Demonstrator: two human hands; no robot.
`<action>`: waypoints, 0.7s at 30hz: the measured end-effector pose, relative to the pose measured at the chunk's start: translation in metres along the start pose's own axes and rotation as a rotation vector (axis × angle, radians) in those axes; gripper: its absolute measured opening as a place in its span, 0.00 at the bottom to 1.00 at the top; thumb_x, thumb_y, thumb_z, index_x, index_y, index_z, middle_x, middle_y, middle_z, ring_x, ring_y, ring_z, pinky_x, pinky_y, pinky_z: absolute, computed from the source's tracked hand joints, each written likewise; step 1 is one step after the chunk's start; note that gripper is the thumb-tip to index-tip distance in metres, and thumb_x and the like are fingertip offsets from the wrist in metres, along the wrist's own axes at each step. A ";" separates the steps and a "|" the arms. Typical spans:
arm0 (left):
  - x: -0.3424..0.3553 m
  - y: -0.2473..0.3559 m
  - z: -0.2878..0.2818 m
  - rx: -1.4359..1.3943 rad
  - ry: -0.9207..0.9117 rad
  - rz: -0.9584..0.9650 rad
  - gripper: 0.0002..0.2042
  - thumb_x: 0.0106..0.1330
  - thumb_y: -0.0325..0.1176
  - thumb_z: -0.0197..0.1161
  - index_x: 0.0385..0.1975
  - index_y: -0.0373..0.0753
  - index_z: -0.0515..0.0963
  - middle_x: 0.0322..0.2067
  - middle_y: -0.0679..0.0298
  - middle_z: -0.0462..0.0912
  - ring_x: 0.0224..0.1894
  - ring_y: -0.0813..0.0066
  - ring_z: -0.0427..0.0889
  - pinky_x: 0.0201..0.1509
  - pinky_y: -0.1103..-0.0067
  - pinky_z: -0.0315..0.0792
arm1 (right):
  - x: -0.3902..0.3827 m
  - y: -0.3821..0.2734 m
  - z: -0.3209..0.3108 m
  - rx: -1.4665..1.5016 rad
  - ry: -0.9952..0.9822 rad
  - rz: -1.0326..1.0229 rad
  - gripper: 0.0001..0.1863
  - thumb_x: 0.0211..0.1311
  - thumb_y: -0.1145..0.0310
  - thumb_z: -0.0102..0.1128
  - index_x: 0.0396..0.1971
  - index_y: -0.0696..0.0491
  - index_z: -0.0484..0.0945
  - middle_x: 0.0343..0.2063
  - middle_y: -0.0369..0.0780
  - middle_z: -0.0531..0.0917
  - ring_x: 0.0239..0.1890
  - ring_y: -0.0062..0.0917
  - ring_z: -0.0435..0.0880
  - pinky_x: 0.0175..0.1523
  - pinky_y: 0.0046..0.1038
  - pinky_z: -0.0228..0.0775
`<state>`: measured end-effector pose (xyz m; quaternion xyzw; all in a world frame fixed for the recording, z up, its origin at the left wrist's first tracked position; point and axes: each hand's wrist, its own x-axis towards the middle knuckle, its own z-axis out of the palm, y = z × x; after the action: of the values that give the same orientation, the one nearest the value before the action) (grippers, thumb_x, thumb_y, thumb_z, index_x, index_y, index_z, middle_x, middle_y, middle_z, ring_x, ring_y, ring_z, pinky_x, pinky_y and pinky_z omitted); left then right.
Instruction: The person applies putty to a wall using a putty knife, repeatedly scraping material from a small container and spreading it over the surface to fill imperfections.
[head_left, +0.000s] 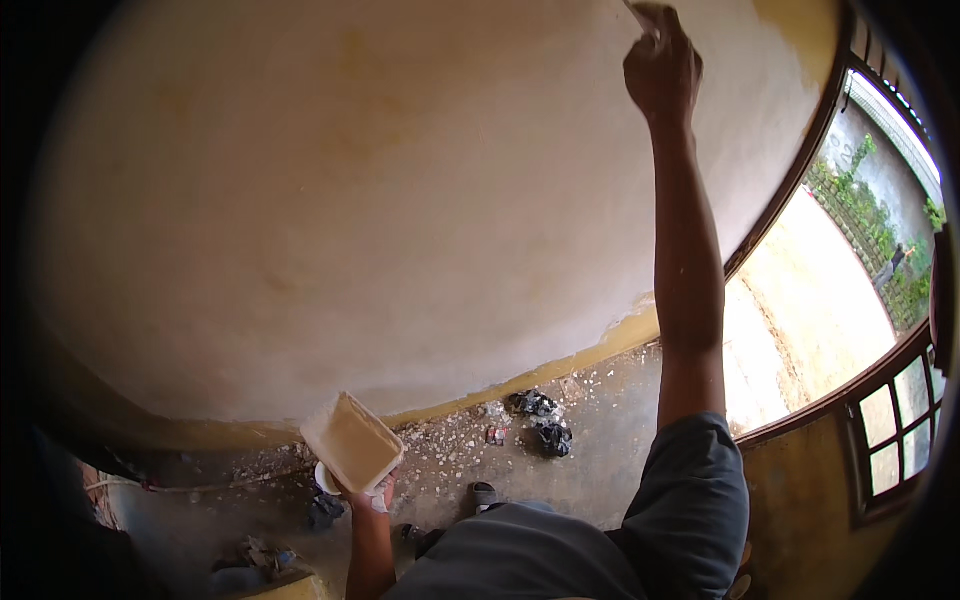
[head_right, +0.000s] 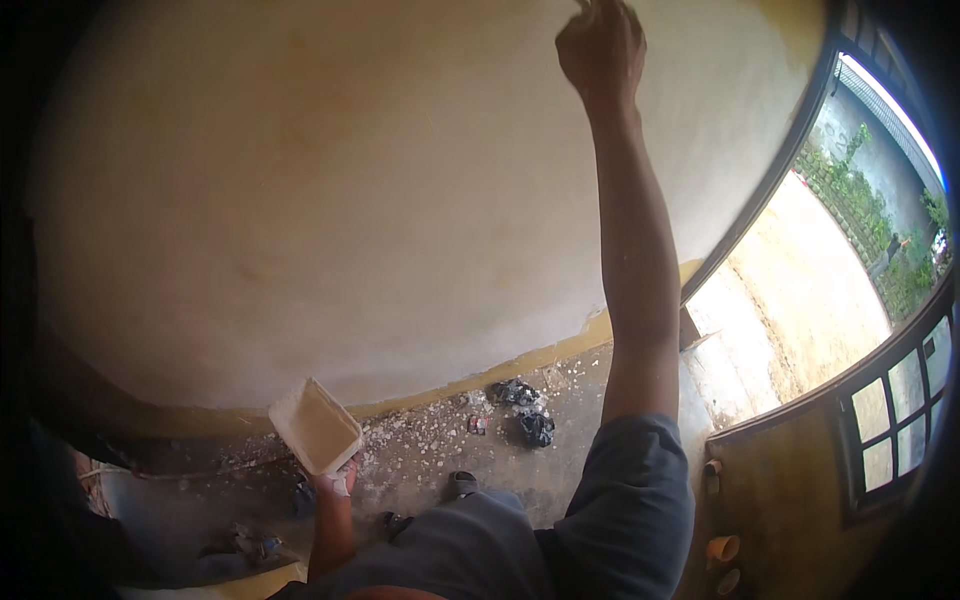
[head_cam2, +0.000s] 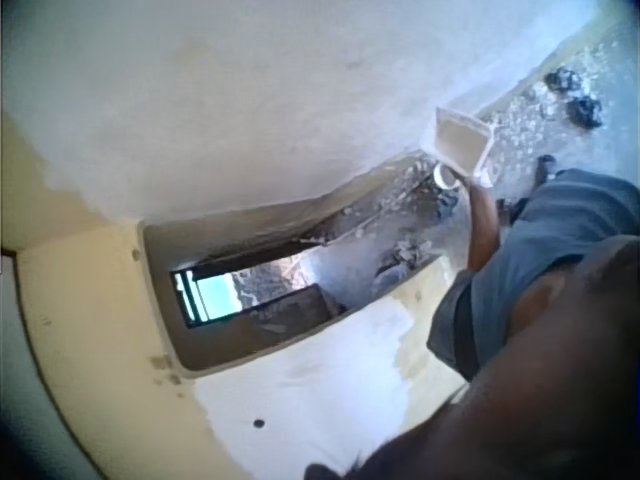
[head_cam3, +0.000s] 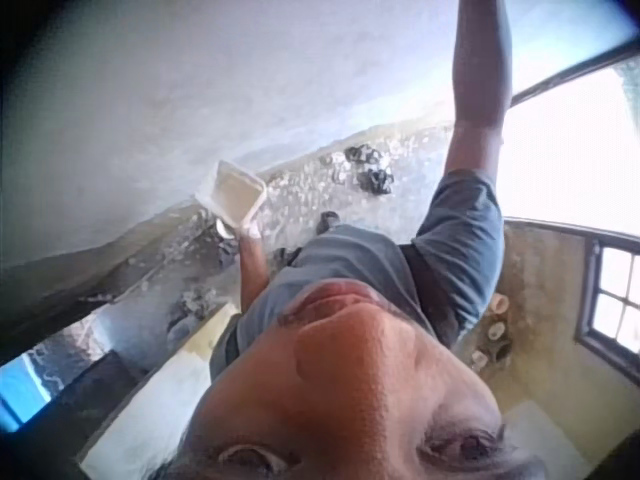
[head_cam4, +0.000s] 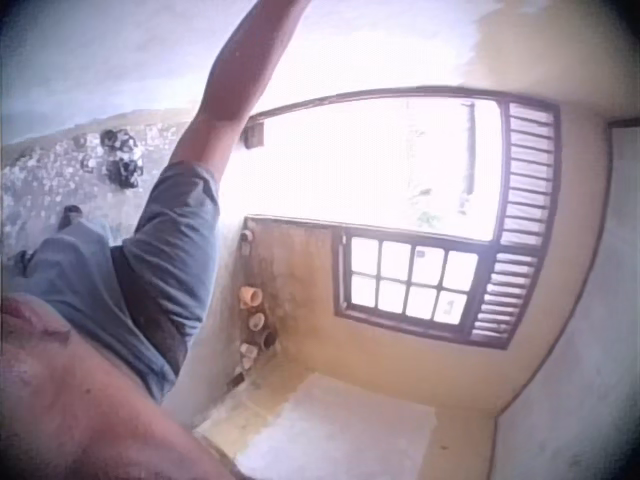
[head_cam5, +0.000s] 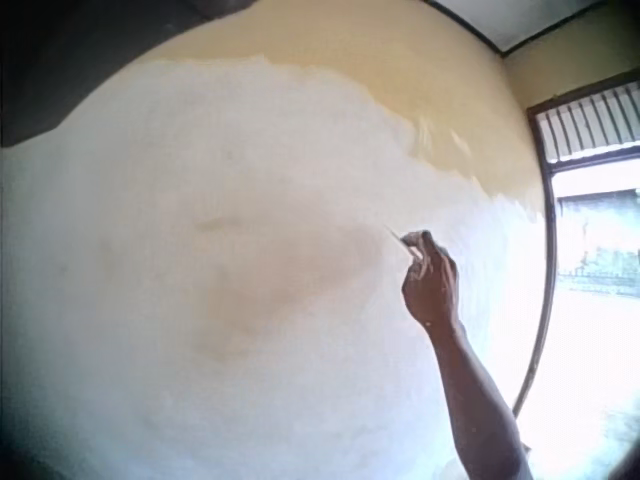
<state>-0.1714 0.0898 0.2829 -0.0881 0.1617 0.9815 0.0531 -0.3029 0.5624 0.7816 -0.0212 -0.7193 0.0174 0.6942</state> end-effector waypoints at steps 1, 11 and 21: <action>0.000 0.001 -0.006 0.008 0.002 0.004 0.31 0.62 0.61 0.56 0.60 0.50 0.67 0.55 0.62 0.77 0.52 0.55 0.79 0.44 0.52 0.80 | 0.026 0.009 0.010 0.015 0.051 -0.056 0.16 0.52 0.79 0.53 0.41 0.49 0.78 0.39 0.44 0.84 0.42 0.44 0.82 0.49 0.40 0.74; -0.009 -0.005 0.023 0.030 -0.020 -0.073 0.31 0.63 0.62 0.54 0.60 0.49 0.67 0.55 0.62 0.76 0.52 0.54 0.79 0.42 0.51 0.80 | 0.059 -0.017 0.021 -0.010 0.024 -0.331 0.20 0.48 0.77 0.56 0.44 0.46 0.82 0.44 0.40 0.84 0.52 0.36 0.78 0.63 0.61 0.49; -0.014 -0.012 0.043 0.087 0.011 -0.048 0.30 0.63 0.63 0.51 0.59 0.50 0.68 0.52 0.64 0.77 0.50 0.57 0.80 0.43 0.52 0.79 | -0.155 0.014 0.029 -0.031 -0.217 -0.067 0.24 0.44 0.74 0.65 0.47 0.44 0.79 0.44 0.40 0.83 0.51 0.40 0.78 0.60 0.47 0.66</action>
<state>-0.1627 0.1138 0.3221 -0.0950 0.2026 0.9714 0.0794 -0.3264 0.5684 0.6247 -0.0060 -0.7906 -0.0147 0.6121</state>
